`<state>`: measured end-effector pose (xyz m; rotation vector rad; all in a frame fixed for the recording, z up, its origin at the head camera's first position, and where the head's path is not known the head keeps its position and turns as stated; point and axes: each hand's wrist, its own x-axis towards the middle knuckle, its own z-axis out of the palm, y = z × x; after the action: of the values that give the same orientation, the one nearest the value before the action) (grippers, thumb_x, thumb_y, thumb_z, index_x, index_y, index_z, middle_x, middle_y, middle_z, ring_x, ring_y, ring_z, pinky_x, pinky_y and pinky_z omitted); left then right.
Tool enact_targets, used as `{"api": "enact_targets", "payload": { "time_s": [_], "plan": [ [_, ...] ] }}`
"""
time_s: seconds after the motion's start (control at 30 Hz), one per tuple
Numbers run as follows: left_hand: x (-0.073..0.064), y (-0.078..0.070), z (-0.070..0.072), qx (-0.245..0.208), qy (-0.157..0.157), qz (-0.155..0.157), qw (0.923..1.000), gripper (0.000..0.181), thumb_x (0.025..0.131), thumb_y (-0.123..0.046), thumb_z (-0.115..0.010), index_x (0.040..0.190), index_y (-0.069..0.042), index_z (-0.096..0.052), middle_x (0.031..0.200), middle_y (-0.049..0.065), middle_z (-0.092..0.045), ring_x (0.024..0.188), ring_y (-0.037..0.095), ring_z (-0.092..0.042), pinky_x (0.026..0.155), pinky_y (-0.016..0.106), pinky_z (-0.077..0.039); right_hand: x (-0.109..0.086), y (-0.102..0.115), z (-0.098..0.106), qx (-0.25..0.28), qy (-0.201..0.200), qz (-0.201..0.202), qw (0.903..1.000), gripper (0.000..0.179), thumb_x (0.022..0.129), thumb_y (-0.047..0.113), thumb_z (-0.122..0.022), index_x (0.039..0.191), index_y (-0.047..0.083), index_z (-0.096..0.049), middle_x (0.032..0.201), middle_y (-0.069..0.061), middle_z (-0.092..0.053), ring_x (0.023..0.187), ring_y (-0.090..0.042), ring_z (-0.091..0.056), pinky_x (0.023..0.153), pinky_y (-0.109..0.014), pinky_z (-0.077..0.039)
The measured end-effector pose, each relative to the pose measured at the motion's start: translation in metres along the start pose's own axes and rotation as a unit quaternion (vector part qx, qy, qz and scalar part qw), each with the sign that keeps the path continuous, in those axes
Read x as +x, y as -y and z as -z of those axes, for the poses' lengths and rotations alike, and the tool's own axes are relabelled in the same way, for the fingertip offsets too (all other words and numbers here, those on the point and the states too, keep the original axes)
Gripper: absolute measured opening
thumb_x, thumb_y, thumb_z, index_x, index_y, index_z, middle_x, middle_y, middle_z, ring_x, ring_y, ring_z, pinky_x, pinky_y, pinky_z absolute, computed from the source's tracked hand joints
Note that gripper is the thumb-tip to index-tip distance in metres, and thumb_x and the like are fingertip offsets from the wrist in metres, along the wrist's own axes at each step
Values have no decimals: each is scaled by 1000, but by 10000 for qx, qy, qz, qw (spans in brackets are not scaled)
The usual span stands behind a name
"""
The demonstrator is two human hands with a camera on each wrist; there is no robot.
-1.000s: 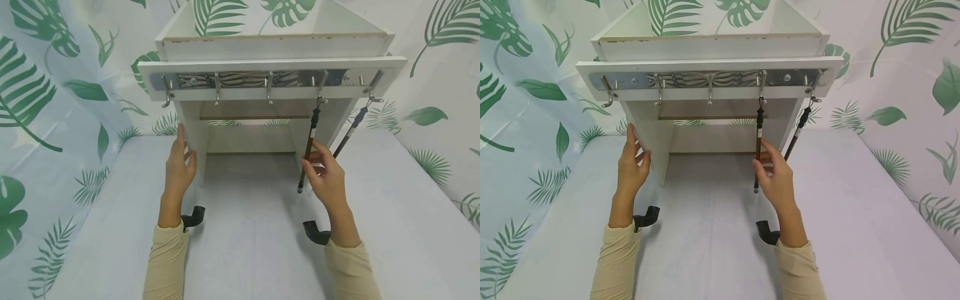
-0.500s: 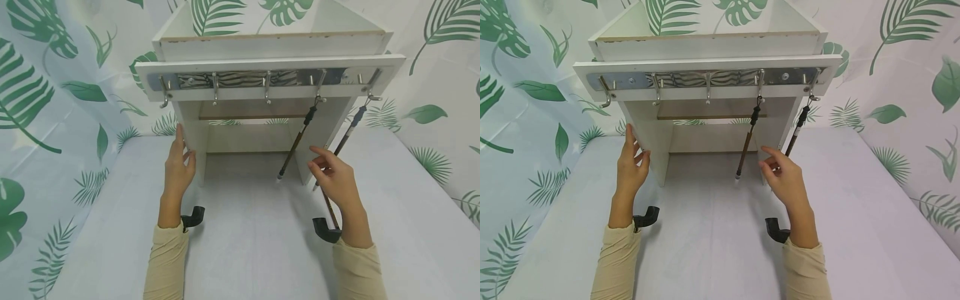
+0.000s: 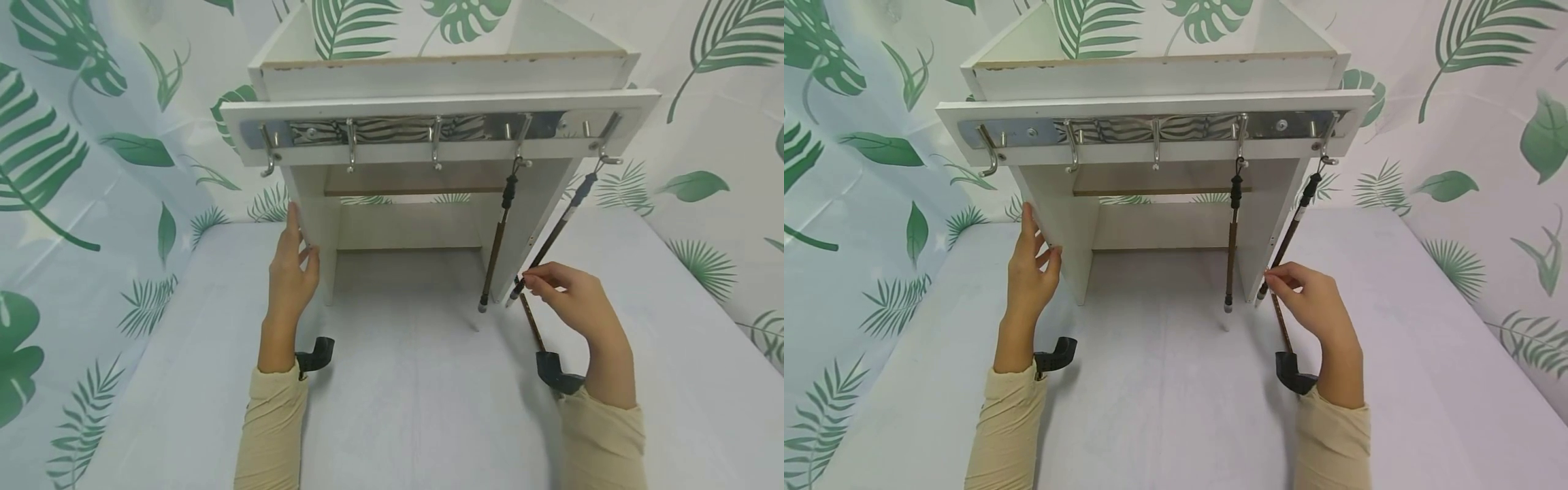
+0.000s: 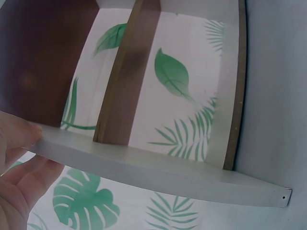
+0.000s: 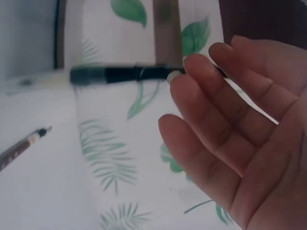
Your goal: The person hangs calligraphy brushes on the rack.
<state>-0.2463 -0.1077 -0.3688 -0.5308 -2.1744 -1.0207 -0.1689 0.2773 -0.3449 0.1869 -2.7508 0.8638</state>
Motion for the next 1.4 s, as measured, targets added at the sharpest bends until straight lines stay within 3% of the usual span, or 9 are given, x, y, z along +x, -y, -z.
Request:
{"api": "enact_targets", "payload": {
  "time_s": [0.13,0.37,0.57,0.7,0.9,1.1,1.4],
  "plan": [
    [0,0,0,5,-4,1,10000,71,87,7,-51,146,-6,-13,128,24,-43,114,38,-51,84,39,-56,2,-9,-2,17,94,-153,9998,20,91,15,-52,101,4,-65,88,-12,-68,68,8,-51,55,-18,-45],
    [0,0,0,-8,15,50,10000,71,87,7,-51,146,-5,-14,131,24,-42,115,38,-51,85,39,-56,8,-25,-13,-59,849,-936,9920,32,95,24,-45,112,1,-59,95,-21,-66,83,-28,-61,65,-34,-51],
    [0,0,0,19,33,59,10000,71,87,7,-51,146,-5,-14,131,23,-42,115,37,-51,85,38,-56,11,-41,-26,-135,1189,-1169,9859,35,93,22,-48,121,0,-52,102,-26,-62,91,-39,-59,68,-45,-52],
    [0,-1,0,13,44,92,9999,71,87,7,-51,146,-5,-14,131,24,-41,115,38,-51,85,39,-56,14,-50,-35,-198,1542,-1523,9760,42,90,17,-50,128,0,-45,109,-29,-57,96,-44,-55,68,-47,-51],
    [0,-1,0,11,58,124,9999,71,87,7,-51,146,-5,-13,132,24,-41,115,38,-51,85,39,-56,13,-57,-41,-182,2082,-2019,9568,56,88,17,-54,136,-3,-31,113,-33,-52,92,-42,-57,69,-49,-52],
    [0,-1,0,13,23,75,10000,72,87,7,-51,147,-8,-12,133,23,-41,115,38,-51,84,40,-56,13,-59,-44,-60,2385,-2368,9418,70,86,17,-60,139,-4,-21,110,-33,-51,79,-29,-62,65,-39,-55],
    [-1,-1,0,10,45,105,9999,70,87,7,-50,146,-5,-14,131,23,-42,115,37,-51,85,39,-56,12,-57,-50,-181,2383,-2524,9376,66,82,7,-62,137,-5,-26,102,-30,-54,72,-24,-60,58,-32,-54]
  ]
}}
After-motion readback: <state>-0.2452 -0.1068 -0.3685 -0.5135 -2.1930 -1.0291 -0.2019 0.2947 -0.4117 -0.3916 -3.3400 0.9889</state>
